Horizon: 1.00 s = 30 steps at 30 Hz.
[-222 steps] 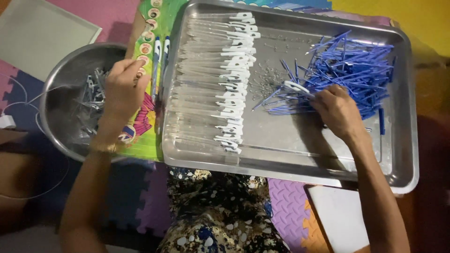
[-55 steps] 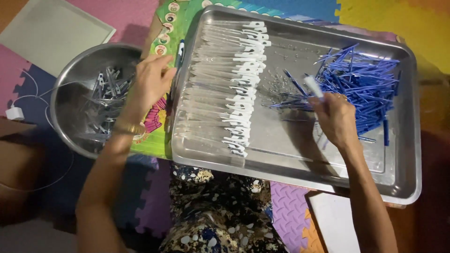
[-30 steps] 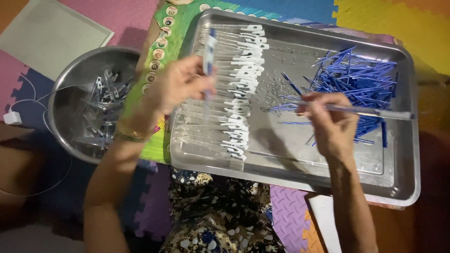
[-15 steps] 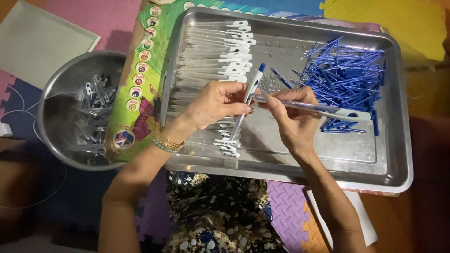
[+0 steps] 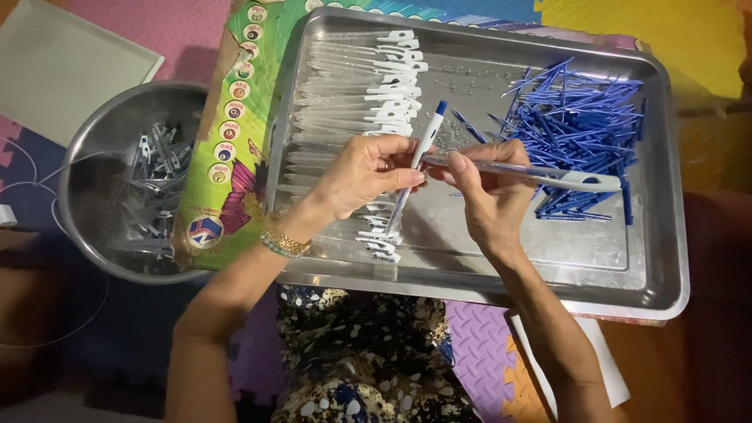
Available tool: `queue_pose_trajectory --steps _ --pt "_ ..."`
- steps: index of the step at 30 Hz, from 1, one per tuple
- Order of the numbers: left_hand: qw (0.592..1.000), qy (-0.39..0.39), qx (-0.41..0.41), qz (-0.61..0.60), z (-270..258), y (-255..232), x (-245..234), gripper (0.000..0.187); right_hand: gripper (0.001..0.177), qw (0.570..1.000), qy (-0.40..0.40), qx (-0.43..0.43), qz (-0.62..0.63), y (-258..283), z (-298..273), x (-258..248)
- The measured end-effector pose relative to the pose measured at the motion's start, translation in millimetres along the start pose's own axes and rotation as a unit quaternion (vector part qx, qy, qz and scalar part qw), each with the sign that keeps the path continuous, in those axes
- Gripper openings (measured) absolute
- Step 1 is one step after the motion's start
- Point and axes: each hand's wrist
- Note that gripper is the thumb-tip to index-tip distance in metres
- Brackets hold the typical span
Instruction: Manually assembling ballpoint pens by attaching caps to the pen barrels on a metal tray.
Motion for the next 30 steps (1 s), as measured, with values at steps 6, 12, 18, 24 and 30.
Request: queue_pose_trajectory --steps 6,12,18,24,30 --pt "0.999 -0.027 0.014 0.018 0 17 -1 0.036 0.026 0.989 0.063 -0.075 -0.113 -47 -13 -18" --pt "0.997 -0.062 0.006 0.036 21 35 7 0.032 0.012 0.883 0.168 -0.349 -0.264 -69 -29 -26" --pt "0.997 -0.022 -0.044 0.057 12 19 7 0.032 0.033 0.913 0.136 -0.248 -0.294 -67 -15 -58" --pt "0.987 0.126 -0.087 0.04 20 10 7 0.046 0.032 0.99 0.119 0.073 -0.008 -16 28 -49" --pt "0.977 0.176 -0.116 0.043 24 8 13 0.068 0.028 0.985 0.028 0.133 0.105 -54 7 -67"
Point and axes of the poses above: each hand's wrist, its own z-axis towards the middle knuckle, its own x-axis out of the palm, y = z × x, and after that the axes turned 13 degrees about -x, right-handed
